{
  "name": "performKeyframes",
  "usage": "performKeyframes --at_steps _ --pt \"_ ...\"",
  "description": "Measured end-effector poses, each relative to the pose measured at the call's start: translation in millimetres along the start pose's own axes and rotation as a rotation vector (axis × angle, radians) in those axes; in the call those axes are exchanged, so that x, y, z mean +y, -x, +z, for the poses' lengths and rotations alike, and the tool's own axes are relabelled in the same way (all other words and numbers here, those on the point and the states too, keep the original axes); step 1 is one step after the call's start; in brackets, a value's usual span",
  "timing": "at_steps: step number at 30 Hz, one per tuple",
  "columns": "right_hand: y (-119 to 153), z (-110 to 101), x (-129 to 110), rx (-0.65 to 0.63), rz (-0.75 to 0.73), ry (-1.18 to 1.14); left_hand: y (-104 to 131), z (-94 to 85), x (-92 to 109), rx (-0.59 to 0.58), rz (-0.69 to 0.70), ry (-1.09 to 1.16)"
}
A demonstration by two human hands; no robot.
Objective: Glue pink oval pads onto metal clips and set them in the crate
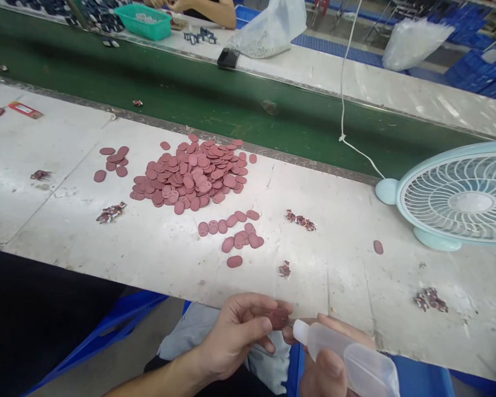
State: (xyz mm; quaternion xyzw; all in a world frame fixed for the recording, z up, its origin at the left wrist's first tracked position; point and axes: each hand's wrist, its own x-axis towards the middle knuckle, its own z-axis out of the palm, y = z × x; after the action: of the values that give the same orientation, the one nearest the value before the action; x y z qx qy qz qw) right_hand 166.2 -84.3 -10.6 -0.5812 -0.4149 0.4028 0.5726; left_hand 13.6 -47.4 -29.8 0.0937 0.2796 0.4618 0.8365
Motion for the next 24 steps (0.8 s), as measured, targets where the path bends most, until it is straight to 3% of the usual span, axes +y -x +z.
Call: performKeyframes --at_steps 3,7,13,19,24 --pt "-2.1 21.8 -5.3 0.170 -0.134 0.022 1.1 0.3 0.9 0.013 -0.011 0.001" --pt "-5.4 37.6 -13.8 0.209 -0.126 0.039 1.6 -0.2 0.3 0.025 -0.024 0.009" --pt "-4.3 38.8 -20.3 0.251 -0.116 0.049 2.2 -0.3 0.1 0.020 -0.019 0.005" --pt "-0.9 34.1 -18.9 0.176 -0.108 0.055 2.8 -1.5 -1.0 0.012 -0.016 -0.001" --pt "0.1 39.3 -22.0 0.251 -0.116 0.051 4.6 -1.4 -1.5 0.019 -0.009 -0.010"
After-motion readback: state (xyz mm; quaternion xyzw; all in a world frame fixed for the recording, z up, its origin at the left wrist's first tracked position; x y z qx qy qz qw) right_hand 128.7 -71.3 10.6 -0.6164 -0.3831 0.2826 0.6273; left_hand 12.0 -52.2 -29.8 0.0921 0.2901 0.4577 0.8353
